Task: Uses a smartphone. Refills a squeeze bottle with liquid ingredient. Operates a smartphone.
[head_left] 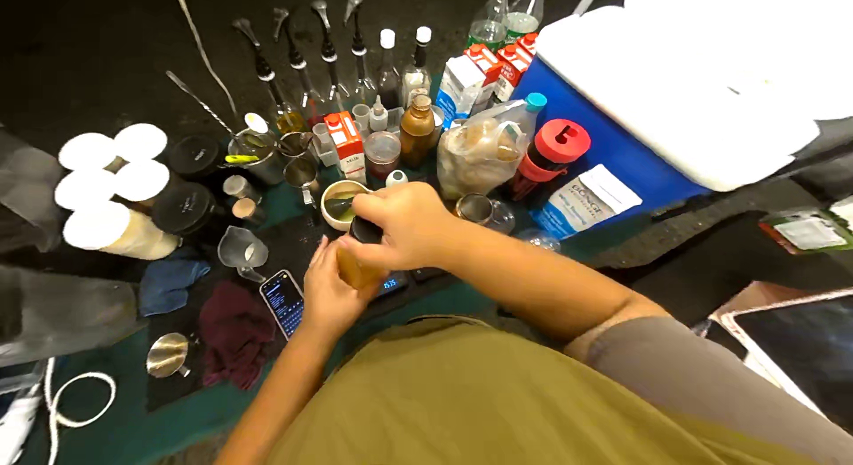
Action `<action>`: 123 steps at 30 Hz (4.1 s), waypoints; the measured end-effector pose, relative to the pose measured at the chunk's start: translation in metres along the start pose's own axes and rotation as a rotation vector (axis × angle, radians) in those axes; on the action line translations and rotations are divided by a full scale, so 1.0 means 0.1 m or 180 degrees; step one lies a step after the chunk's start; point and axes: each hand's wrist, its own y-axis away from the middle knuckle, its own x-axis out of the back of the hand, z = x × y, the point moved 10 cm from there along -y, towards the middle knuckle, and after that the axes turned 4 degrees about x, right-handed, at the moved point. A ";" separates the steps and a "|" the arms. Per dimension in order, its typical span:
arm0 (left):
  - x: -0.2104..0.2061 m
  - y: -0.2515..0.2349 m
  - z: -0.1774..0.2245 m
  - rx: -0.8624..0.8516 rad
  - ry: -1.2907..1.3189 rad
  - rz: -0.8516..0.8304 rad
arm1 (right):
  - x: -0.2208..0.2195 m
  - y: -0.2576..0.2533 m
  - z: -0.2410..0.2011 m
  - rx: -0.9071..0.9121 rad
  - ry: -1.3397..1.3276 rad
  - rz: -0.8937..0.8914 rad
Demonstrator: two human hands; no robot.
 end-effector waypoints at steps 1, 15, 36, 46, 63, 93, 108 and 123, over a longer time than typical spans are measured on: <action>0.00 0.03 -0.11 0.0174 0.0333 -0.0360 | -0.14 -0.04 -0.06 0.0296 -0.0238 -0.0105; 0.32 0.11 -0.38 0.0629 -0.1214 -0.0403 | -0.87 0.08 0.23 -0.1070 -0.0187 -0.2679; -0.22 0.26 -0.78 0.0773 0.1508 -0.1351 | -0.88 2.85 1.55 -0.4091 0.0033 -0.1690; -0.25 0.17 -0.58 0.0783 0.1427 -0.0618 | -0.68 2.43 1.15 -0.2943 -0.0467 -0.0338; -1.16 0.01 -1.55 0.1389 0.0016 -0.0638 | -0.54 1.65 1.34 -0.2815 -0.0162 -0.1345; 0.11 -0.29 0.24 -0.0073 0.0077 0.0358 | 0.73 -0.21 0.32 0.0697 0.1523 0.0297; 0.16 -0.33 0.22 -0.0098 0.0120 0.0368 | 0.75 -0.34 0.26 0.0891 0.1599 0.0345; 0.24 -0.33 0.24 -0.0174 0.0098 0.0419 | 0.69 -0.45 0.27 0.0843 0.1378 0.0245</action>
